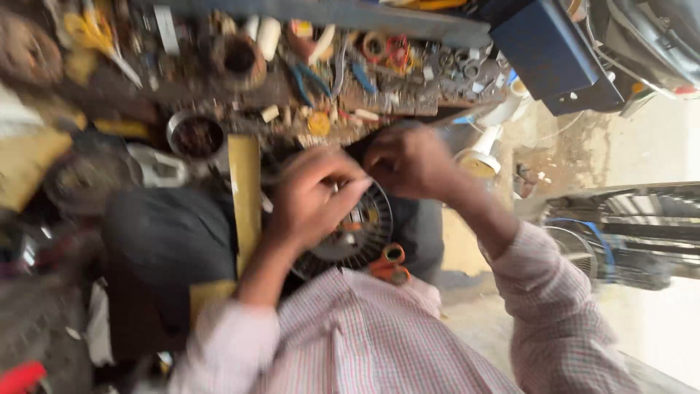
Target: The person sits on the floor of a repair workshop with a fan motor assembly on their lap. They fit a small component onto the motor shaft, press and twist it by hand, and repeatedly reposition and secure parts of the fan motor unit.
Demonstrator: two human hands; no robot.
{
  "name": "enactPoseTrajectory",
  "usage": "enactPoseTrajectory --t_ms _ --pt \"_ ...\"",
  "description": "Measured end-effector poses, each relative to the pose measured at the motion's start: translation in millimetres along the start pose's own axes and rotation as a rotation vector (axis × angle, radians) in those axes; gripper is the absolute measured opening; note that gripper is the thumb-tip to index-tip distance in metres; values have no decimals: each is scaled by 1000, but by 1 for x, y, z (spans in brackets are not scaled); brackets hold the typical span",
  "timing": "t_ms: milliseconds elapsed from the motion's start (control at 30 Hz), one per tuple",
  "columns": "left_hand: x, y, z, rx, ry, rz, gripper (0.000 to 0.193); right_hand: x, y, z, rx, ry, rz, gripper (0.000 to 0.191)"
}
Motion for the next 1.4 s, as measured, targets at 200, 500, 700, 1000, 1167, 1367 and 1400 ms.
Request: enactPoseTrajectory --t_ms 200,500,700,1000,1167,1367,1400 --pt "5 30 -6 358 215 -141 15 95 -23 -13 347 218 -252 12" --pt "27 -67 -10 -148 -276 -191 12 17 28 -1 -69 167 -200 11" --pt "25 40 16 722 464 -309 23 51 -16 -11 303 -4 -221 14" --pt "-25 -82 -6 -71 314 157 9 52 21 1 -18 228 -356 12" --pt "23 -20 -2 -80 -155 -121 14 -7 -1 10 13 71 -154 11" --pt "13 22 -6 482 214 -192 15 102 -23 -8 545 193 -253 15" --pt "7 11 -14 307 128 -169 14 116 -13 -20 421 285 -301 13"
Point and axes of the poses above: each hand's wrist, its own y-axis towards the middle knuckle, its own z-axis out of the palm, x = y × z, the point moved 4 cm from there along y, towards the middle knuckle, and after that the axes turned 12 degrees about -z, right-handed, at the moved point
